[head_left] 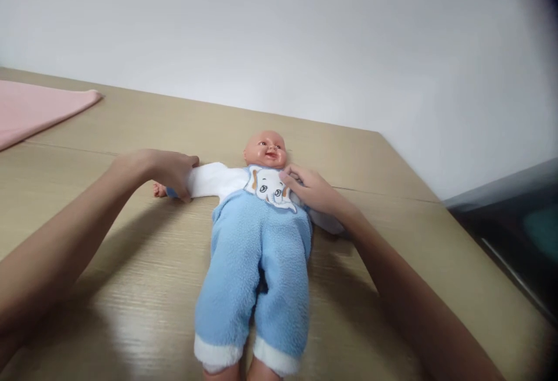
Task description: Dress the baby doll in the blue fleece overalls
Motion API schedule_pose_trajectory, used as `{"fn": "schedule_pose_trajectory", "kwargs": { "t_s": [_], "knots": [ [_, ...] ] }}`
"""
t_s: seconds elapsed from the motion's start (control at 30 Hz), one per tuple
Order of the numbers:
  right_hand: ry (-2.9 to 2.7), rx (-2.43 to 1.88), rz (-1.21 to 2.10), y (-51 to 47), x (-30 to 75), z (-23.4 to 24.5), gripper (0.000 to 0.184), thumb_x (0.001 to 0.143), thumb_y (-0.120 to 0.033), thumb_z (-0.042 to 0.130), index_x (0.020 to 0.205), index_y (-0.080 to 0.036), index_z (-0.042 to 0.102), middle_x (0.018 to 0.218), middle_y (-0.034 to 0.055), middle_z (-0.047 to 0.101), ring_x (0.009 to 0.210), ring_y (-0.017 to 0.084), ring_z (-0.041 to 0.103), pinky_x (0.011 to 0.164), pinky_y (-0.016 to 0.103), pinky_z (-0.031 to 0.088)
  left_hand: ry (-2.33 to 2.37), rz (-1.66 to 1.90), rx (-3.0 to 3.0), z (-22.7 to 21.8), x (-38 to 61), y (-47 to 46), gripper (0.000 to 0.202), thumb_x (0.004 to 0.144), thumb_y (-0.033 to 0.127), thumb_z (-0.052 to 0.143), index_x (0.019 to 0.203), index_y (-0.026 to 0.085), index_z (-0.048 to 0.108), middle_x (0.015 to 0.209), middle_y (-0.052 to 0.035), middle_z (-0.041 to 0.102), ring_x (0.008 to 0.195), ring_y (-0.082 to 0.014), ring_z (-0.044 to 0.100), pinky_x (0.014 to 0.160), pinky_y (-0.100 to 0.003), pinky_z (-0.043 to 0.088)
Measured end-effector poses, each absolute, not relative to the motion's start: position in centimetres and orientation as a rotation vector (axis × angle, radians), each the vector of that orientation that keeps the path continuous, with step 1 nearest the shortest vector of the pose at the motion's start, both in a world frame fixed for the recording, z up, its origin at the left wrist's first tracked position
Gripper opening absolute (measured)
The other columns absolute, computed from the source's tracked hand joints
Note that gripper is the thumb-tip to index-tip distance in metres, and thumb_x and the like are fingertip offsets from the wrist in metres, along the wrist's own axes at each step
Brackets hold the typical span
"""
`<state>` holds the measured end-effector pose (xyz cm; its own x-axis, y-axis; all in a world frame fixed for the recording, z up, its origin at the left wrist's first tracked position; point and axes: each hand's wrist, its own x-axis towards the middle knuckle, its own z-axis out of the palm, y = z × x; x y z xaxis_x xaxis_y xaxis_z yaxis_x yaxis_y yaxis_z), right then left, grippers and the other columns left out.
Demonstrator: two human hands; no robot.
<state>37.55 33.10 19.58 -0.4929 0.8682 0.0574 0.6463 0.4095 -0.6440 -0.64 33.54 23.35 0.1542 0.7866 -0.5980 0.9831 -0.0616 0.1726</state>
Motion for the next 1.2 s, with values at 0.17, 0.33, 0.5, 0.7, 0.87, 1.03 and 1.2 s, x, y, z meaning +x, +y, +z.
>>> {"fn": "schedule_pose_trajectory", "kwargs": {
  "t_s": [0.17,0.33,0.5,0.7,0.87,1.03,1.2],
  "knots": [
    [-2.135,-1.243,0.52,31.0,39.9,18.8,0.045,0.121,-0.059,0.038,0.122,-0.025,0.068,0.121,0.0113,0.076,0.12,0.033,0.07,0.113,0.049,0.053,1.691,-0.158,2.375,26.5,1.2,30.4,0.078,0.088,0.066,0.069,0.153,0.023,0.066,0.157,-0.0211,0.068,0.142,-0.0467,0.068,0.112,-0.058,0.057],
    [-1.992,-1.38,0.412,27.7,47.1,15.8,0.064,0.116,-0.074,0.045,0.153,-0.024,0.061,0.139,0.0185,0.074,0.136,0.039,0.067,0.124,0.062,0.05,1.165,0.312,2.701,27.3,8.2,27.5,0.059,0.114,0.065,0.051,0.153,0.023,0.064,0.157,-0.016,0.067,0.15,-0.0379,0.06,0.124,-0.052,0.049],
    [-2.155,-1.429,0.599,24.9,52.9,14.0,0.08,0.1,-0.075,0.079,0.164,-0.031,0.062,0.173,0.0175,0.06,0.159,0.048,0.054,0.132,0.074,0.044,0.907,0.414,2.861,23.2,17.1,29.8,0.039,0.117,0.046,0.058,0.141,0.017,0.069,0.149,-0.0186,0.072,0.14,-0.0382,0.065,0.12,-0.052,0.049],
    [-2.08,-1.338,0.552,24.6,53.3,13.7,0.038,0.093,-0.053,0.089,0.122,-0.03,0.084,0.125,0.0132,0.086,0.117,0.043,0.079,0.105,0.065,0.065,1.04,0.403,2.897,19.7,20.8,32.2,0.023,0.113,0.02,0.053,0.125,0.014,0.071,0.131,-0.0205,0.079,0.123,-0.0363,0.072,0.107,-0.049,0.053],
    [-1.65,-1.245,0.68,25.6,52.1,14.7,0.054,0.073,-0.046,0.104,0.117,-0.031,0.076,0.113,0.0071,0.084,0.099,0.034,0.08,0.088,0.05,0.068,0.923,0.585,2.791,19.3,19.7,31.7,0.018,0.108,0.025,0.057,0.122,0.019,0.067,0.126,-0.0153,0.08,0.121,-0.0345,0.072,0.107,-0.049,0.051],
    [-1.53,-1.191,0.778,28.6,49.3,17.1,0.063,0.067,-0.053,0.109,0.109,-0.031,0.068,0.1,0.0019,0.076,0.091,0.027,0.074,0.085,0.042,0.065,0.683,0.751,2.622,19.1,19.2,31.7,0.02,0.096,0.03,0.067,0.114,0.022,0.064,0.112,-0.0116,0.08,0.11,-0.0322,0.074,0.096,-0.044,0.051],
    [-1.674,-1.134,0.682,30.4,45.1,17.8,0.065,0.067,-0.057,0.107,0.101,-0.031,0.058,0.089,-0.0014,0.07,0.082,0.025,0.069,0.075,0.039,0.06,0.636,0.946,2.503,19.4,18.7,31.2,0.016,0.097,0.036,0.065,0.109,0.025,0.062,0.096,-0.0063,0.078,0.097,-0.0296,0.075,0.09,-0.043,0.05]
  ]
}}
